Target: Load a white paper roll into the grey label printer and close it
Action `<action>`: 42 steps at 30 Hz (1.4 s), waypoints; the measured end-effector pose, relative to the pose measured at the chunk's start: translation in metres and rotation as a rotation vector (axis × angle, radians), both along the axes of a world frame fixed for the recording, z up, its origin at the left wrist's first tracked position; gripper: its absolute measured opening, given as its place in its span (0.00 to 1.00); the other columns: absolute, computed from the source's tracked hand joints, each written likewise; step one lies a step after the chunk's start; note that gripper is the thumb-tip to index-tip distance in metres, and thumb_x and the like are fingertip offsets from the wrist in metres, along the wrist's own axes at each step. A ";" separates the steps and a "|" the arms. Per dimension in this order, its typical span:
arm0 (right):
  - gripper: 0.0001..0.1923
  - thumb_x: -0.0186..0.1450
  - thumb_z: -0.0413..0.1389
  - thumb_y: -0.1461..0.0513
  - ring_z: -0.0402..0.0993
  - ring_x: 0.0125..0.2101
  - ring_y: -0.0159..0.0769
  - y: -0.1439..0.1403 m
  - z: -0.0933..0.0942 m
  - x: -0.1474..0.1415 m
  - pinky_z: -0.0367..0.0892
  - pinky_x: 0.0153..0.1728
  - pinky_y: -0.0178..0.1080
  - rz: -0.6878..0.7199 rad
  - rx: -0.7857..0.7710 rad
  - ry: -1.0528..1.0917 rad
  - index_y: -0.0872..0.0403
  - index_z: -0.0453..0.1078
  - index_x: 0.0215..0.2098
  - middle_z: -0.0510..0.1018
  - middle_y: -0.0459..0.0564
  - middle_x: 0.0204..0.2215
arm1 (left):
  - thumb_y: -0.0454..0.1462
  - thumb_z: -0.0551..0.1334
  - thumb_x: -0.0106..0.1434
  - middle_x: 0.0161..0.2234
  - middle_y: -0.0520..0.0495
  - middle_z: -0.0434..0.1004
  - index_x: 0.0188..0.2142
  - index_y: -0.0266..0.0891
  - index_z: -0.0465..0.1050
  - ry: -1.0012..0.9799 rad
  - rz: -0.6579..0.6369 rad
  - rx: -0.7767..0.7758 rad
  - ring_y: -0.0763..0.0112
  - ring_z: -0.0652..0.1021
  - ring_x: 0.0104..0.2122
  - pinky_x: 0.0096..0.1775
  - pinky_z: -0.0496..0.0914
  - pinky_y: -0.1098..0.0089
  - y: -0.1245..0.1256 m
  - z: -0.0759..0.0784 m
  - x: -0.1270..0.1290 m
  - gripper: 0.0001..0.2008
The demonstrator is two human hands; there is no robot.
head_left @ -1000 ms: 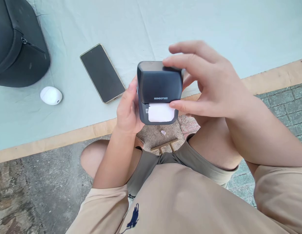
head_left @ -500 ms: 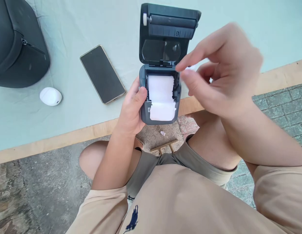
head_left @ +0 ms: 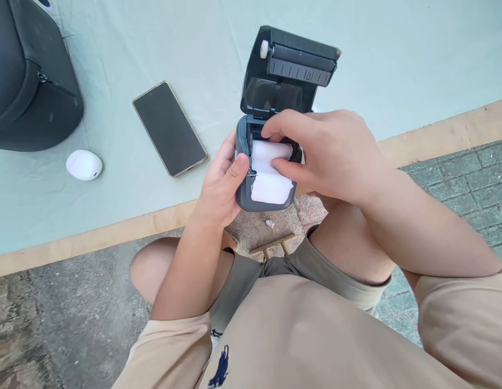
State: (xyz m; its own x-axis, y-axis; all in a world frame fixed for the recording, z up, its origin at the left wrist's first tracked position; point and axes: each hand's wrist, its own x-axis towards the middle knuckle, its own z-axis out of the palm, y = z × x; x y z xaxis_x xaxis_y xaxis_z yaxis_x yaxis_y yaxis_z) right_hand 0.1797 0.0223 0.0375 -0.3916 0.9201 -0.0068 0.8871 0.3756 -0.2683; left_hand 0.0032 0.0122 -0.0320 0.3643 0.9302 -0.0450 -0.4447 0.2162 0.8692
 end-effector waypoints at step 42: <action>0.22 0.50 0.67 0.65 0.72 0.41 0.34 0.063 -0.044 0.083 0.63 0.40 0.40 -0.418 0.133 0.384 0.49 0.69 0.42 0.78 0.45 0.42 | 0.50 0.59 0.67 0.47 0.46 0.79 0.46 0.41 0.74 0.049 0.105 -0.017 0.63 0.80 0.49 0.45 0.78 0.68 0.001 0.004 0.001 0.17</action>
